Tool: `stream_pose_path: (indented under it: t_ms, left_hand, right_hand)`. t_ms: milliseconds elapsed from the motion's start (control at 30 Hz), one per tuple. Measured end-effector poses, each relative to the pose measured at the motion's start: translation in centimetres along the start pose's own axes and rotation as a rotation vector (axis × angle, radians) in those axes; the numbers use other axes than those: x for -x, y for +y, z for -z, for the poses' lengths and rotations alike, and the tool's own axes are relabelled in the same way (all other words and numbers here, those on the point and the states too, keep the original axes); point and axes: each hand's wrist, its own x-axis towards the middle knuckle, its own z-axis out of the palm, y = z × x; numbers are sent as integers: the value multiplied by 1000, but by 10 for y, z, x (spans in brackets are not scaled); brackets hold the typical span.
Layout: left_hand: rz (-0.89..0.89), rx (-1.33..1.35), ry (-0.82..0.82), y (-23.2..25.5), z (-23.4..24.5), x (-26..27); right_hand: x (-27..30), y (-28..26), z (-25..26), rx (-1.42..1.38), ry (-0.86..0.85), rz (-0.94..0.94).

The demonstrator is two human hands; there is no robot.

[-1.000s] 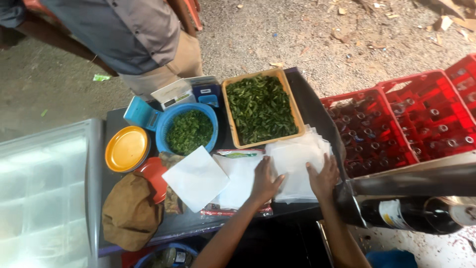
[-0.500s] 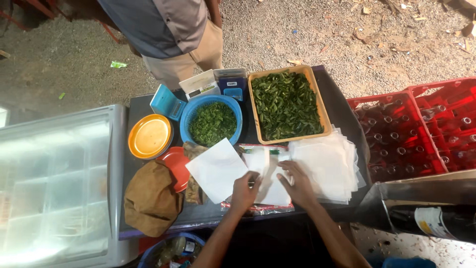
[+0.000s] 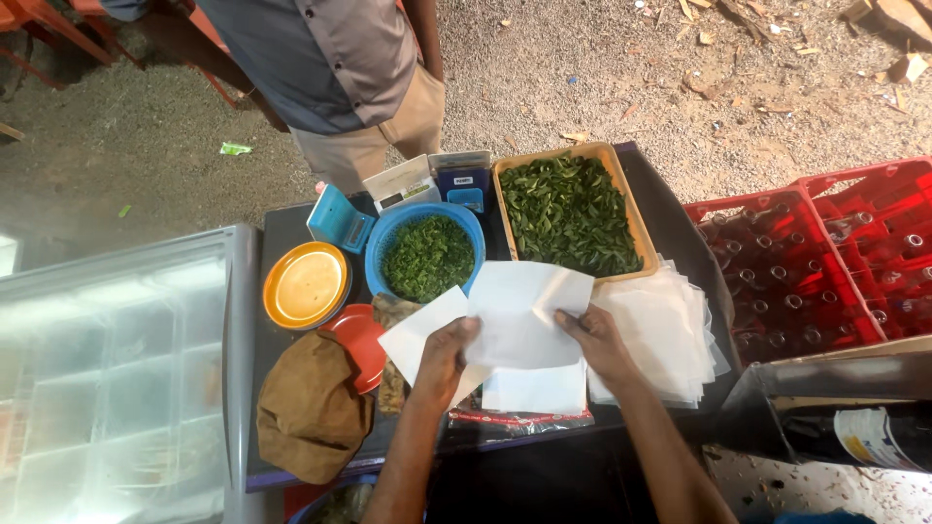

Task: The person organizes bank notes, interacts with a customer, handles paper sheets, and serves fried food items from woks into paper-lined containers.

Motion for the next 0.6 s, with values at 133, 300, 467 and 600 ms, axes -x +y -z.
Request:
stream_pose_path:
  t_ms: [133,300,467,600]
  left_hand:
    - [-71,-202,-8,-14,10,-9]
    - [-136,-506,128,-32,-4,-21]
    - [-147,-260,45,-41,-32,-21]
    - [-200,-204,47,-36,-38,-25]
  right_hand:
    - [5,-15,10,155,-48,28]
    - [1,2,18,135,230,173]
    - [-11,26,51,240,450,213]
    - [-12,35,113,331,489,433]
